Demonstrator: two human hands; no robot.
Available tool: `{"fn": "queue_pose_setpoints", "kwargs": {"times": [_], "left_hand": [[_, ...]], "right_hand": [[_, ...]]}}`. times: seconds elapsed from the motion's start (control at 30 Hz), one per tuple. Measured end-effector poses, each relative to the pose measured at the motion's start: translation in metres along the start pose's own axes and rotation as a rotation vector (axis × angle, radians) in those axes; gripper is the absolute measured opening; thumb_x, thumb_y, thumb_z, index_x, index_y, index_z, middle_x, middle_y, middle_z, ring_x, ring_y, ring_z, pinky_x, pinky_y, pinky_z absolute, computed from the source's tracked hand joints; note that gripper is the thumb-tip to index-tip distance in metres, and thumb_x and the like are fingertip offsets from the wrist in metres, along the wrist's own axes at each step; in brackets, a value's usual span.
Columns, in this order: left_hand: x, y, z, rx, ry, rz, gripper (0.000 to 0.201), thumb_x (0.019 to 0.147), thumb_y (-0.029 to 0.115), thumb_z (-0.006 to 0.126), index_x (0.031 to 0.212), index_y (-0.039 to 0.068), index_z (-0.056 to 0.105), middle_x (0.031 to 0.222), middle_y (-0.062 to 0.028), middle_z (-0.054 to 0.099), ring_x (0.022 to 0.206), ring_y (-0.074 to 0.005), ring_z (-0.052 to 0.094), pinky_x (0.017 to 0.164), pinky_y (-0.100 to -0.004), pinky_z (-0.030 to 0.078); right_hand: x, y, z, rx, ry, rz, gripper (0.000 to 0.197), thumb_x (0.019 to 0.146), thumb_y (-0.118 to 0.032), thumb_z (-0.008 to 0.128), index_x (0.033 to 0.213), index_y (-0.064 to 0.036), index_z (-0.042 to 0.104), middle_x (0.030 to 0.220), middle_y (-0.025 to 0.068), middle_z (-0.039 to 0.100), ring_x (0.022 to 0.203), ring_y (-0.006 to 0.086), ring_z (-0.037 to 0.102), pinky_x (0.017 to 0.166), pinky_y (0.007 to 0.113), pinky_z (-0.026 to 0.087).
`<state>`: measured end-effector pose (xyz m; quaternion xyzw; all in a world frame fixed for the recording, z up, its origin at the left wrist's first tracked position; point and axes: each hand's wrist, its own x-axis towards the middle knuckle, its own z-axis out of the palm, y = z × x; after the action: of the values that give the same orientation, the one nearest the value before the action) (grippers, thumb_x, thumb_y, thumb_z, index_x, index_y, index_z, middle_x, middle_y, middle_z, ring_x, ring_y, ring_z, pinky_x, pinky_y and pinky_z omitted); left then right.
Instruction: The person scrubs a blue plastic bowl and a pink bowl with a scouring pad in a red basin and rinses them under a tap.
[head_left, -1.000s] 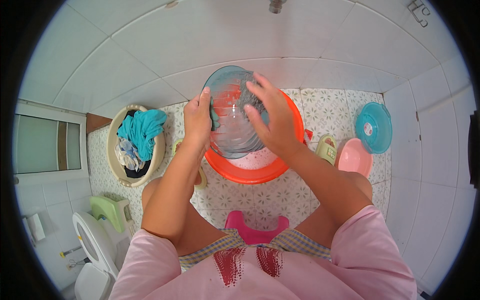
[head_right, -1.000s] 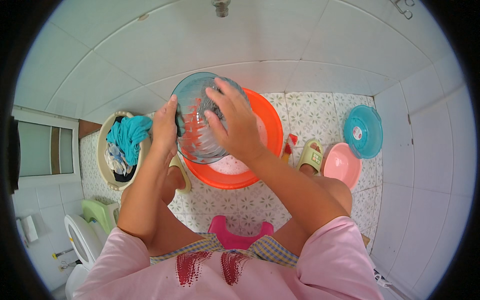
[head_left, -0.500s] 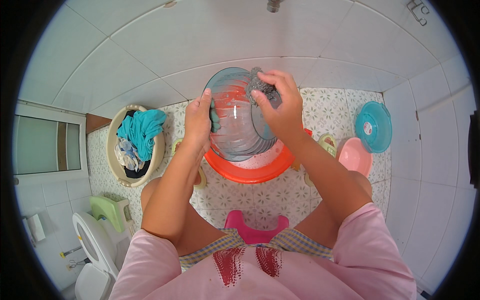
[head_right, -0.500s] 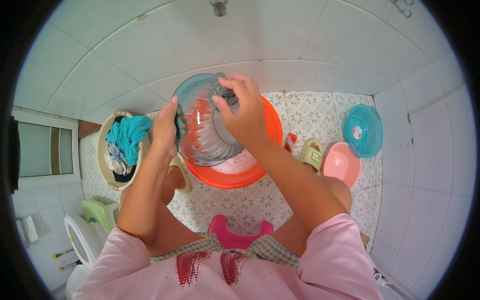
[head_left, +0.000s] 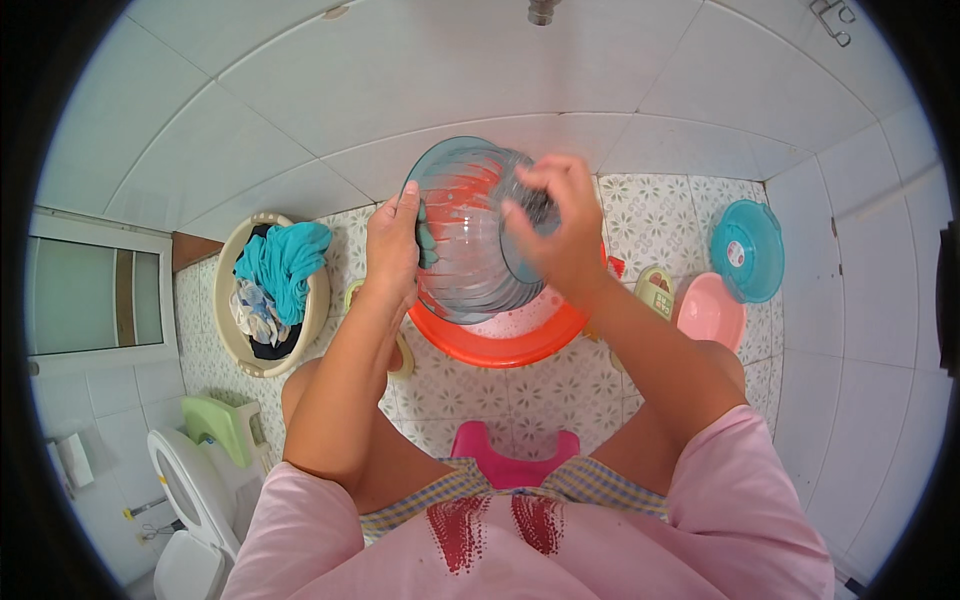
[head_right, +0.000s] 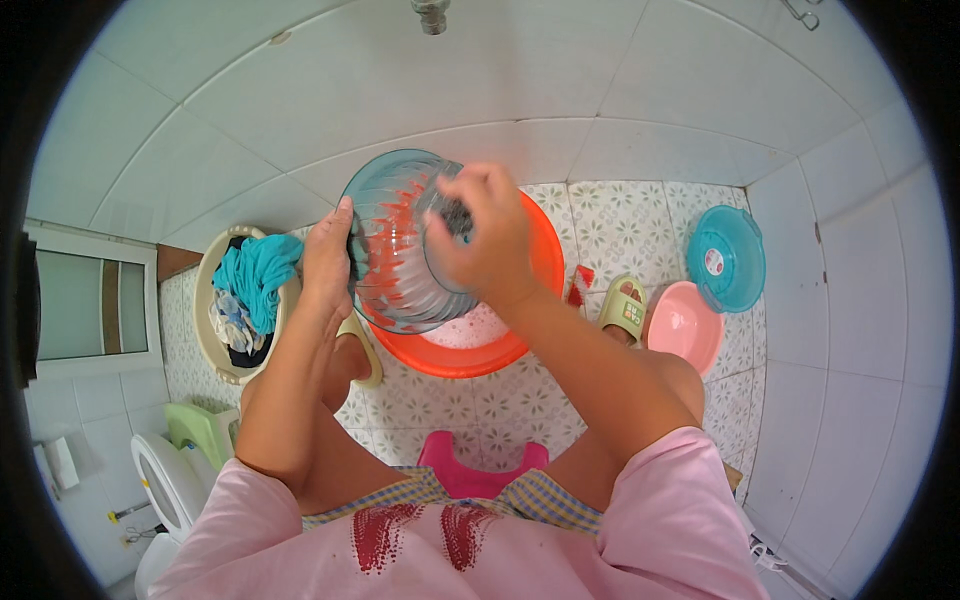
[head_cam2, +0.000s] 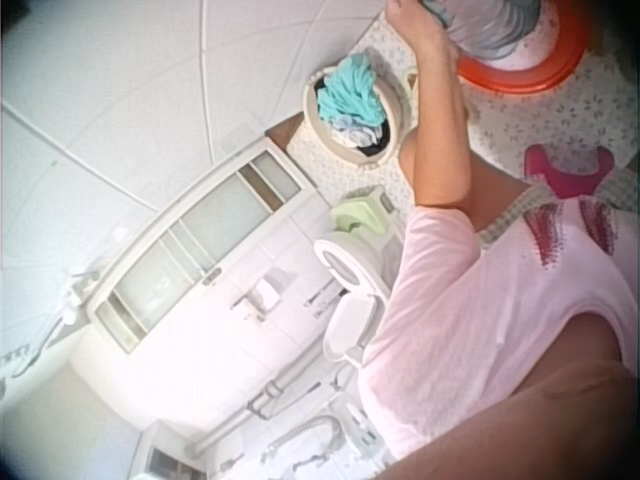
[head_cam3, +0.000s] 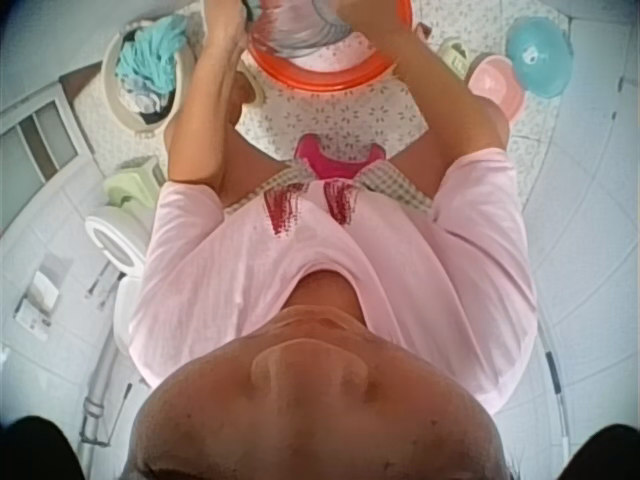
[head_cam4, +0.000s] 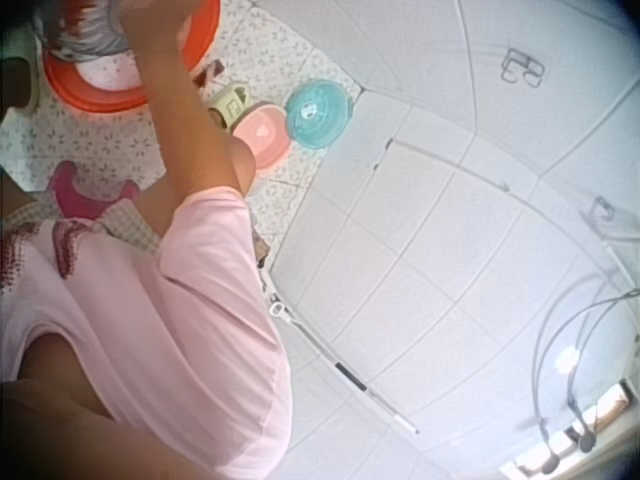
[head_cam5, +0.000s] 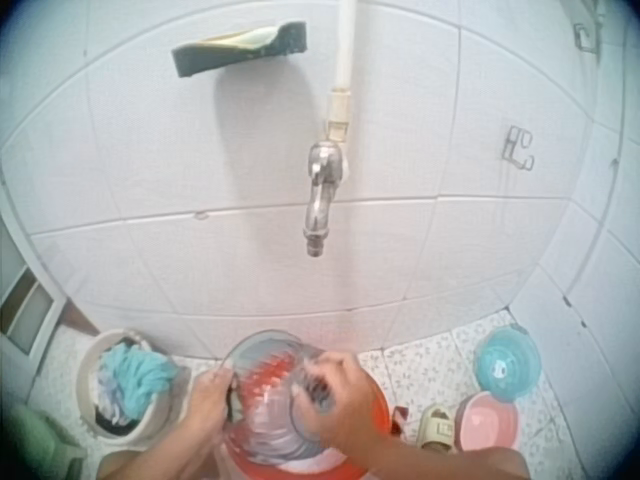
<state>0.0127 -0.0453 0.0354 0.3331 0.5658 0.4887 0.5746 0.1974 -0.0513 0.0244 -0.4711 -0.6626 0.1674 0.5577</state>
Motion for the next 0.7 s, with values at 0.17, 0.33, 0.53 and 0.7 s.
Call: {"fn": "queue_pose_setpoints", "kwargs": {"times": [0.17,0.33,0.53,0.7], "left_hand": [[0.008,-0.006,-0.01,0.036,0.004,-0.055,0.03,0.097,0.036,0.051,0.09,0.008,0.059,0.08,-0.0001,0.061,0.068,-0.0103,0.056,0.065,-0.025,0.048],[0.011,-0.01,-0.006,0.012,-0.011,-0.06,0.03,0.097,0.035,0.05,0.091,0.008,0.059,0.082,-0.0012,0.062,0.07,-0.0103,0.058,0.065,-0.0254,0.048],[0.012,-0.008,-0.012,0.025,-0.043,-0.053,0.033,0.098,0.035,0.049,0.1,0.004,0.06,0.092,-0.0046,0.065,0.081,-0.0105,0.059,0.075,-0.0263,0.048],[-0.002,0.0,0.001,0.116,-0.109,0.209,0.035,0.099,0.033,0.048,0.107,0.0,0.059,0.097,-0.005,0.065,0.084,-0.0094,0.059,0.079,-0.0242,0.047]], "right_hand": [[-0.001,-0.009,-0.002,0.038,-0.083,-0.172,0.028,0.071,-0.008,0.071,0.096,-0.0019,0.06,0.101,0.0124,0.053,0.088,0.029,0.056,0.074,0.034,0.048],[0.014,0.001,-0.003,-0.001,0.044,0.074,0.031,0.067,-0.006,0.072,0.095,-0.0034,0.061,0.1,0.0139,0.053,0.088,0.031,0.056,0.073,0.036,0.048],[0.007,-0.004,-0.001,-0.012,0.02,-0.16,0.029,0.071,-0.009,0.072,0.098,-0.0027,0.061,0.096,0.0138,0.055,0.087,0.0297,0.058,0.074,0.035,0.049],[0.027,0.008,-0.015,0.048,0.122,0.231,0.027,0.074,-0.01,0.071,0.098,-0.0021,0.062,0.101,0.0127,0.056,0.09,0.0284,0.058,0.077,0.034,0.048]]}}
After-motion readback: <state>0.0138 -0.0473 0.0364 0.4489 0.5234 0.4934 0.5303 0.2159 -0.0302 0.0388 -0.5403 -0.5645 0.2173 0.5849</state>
